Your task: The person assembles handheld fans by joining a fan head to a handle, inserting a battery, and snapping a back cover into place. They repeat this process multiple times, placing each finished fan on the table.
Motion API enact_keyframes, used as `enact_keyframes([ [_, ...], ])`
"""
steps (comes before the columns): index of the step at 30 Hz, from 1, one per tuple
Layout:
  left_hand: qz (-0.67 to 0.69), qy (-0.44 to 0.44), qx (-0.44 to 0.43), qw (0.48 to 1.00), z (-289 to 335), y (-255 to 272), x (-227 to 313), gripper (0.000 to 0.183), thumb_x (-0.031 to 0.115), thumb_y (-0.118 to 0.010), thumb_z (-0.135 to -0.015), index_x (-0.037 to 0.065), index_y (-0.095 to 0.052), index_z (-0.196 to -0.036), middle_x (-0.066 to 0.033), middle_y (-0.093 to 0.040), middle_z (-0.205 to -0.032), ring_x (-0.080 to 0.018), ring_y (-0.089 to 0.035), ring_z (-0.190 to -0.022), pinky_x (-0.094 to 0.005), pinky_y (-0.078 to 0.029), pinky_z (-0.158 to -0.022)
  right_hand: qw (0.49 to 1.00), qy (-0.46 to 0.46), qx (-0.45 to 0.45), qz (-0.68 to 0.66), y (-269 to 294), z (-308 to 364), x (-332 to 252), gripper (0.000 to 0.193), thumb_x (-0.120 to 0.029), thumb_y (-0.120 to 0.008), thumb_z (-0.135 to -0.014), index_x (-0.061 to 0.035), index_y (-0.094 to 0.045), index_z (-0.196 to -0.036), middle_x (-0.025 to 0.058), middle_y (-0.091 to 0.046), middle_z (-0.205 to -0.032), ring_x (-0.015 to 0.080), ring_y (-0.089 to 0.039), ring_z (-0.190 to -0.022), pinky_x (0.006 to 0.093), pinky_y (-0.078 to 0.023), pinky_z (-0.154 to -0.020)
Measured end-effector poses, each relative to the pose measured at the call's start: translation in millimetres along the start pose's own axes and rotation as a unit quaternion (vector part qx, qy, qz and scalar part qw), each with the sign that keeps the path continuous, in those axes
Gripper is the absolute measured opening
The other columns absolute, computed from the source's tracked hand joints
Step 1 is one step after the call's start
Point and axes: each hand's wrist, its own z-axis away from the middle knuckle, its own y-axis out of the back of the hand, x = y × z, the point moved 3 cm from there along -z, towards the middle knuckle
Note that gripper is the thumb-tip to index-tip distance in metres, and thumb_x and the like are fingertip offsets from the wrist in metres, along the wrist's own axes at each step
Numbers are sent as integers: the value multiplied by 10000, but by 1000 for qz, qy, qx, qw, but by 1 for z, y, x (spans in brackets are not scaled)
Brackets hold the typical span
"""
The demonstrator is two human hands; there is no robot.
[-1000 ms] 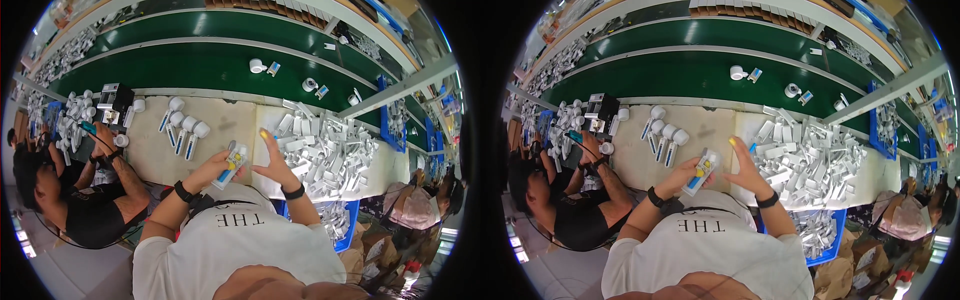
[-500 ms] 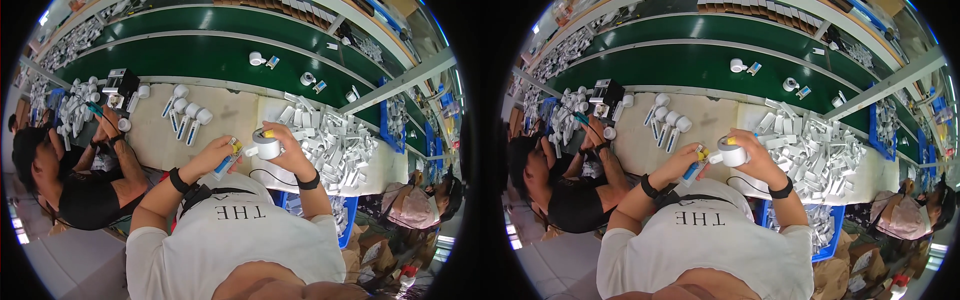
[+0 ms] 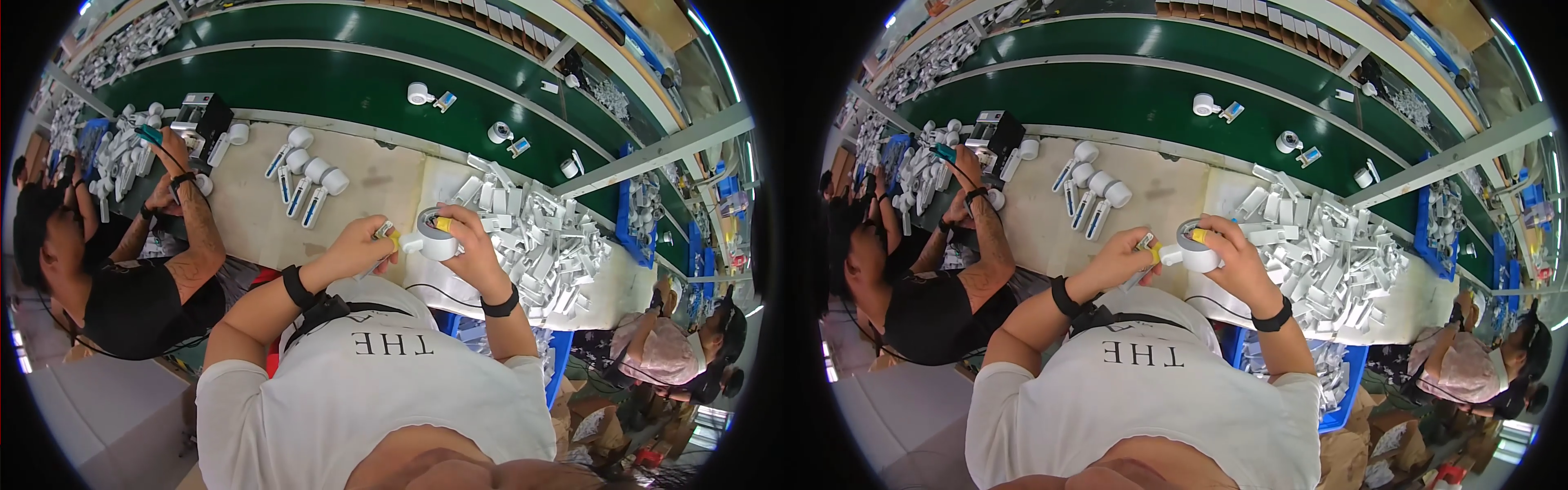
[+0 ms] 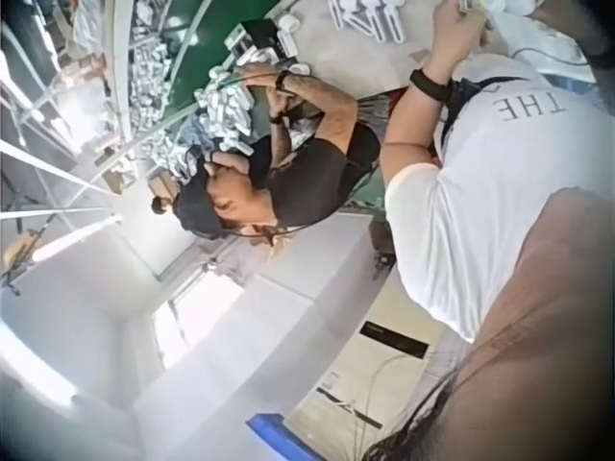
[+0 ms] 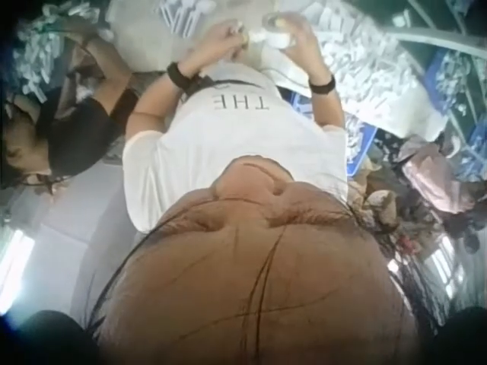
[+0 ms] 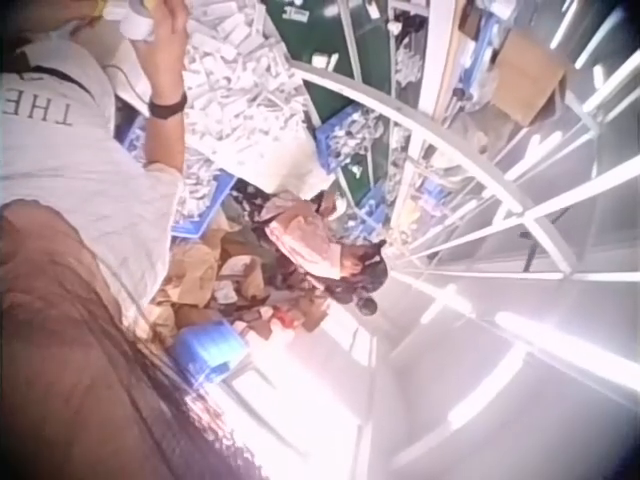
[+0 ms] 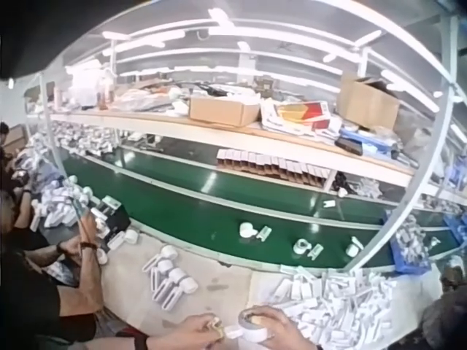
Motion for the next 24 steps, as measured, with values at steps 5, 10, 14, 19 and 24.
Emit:
enact_keyframes([
  [5, -103, -31, 13, 994, 0, -2, 10, 131, 76, -541, -736, 8, -498, -840, -77, -572, -677, -117, -528, -508, -257, -434, -483, 945, -147, 8, -292, 3, 4, 1, 558, -33, -745, -592, -77, -509, -1095, 110, -487, -1117, 270, -517, -1032, 317, -435, -858],
  [10, -346, -122, -2, 930, 0, -8, 12, 246, 128, -592, -679, -8, -509, -866, -127, -551, -653, -183, -547, -554, -310, -425, -523, 988, 23, -96, -116, 28, -24, -11, 557, -167, -717, -701, -90, -489, -1203, 98, -500, -1063, 226, -535, -883, 278, -433, -746],
  [14, -345, -122, -1, 931, -2, -13, 15, 294, 182, -597, -684, -34, -480, -847, -215, -532, -647, -353, -538, -598, -385, -413, -545, 974, -120, -171, -85, 26, -33, -18, 495, -197, -703, -719, -110, -529, -1174, 86, -525, -927, 210, -499, -799, 279, -409, -675],
  [19, -337, -103, -32, 935, -1, -5, -9, 187, 115, -564, -754, -8, -502, -881, -92, -570, -676, -125, -531, -517, -268, -438, -474, 971, -109, -176, -123, 6, -24, 7, 477, -264, -672, -748, -94, -529, -1170, 115, -528, -937, 247, -525, -852, 304, -423, -730],
  [24, -121, 48, -61, 990, 4, -2, -20, 88, 96, -482, -846, 18, -504, -879, -73, -571, -706, -113, -529, -527, -245, -435, -481, 955, -150, -177, -187, -27, -3, 27, 476, -304, -633, -783, -80, -513, -1186, 131, -526, -1001, 255, -534, -909, 303, -427, -781],
])
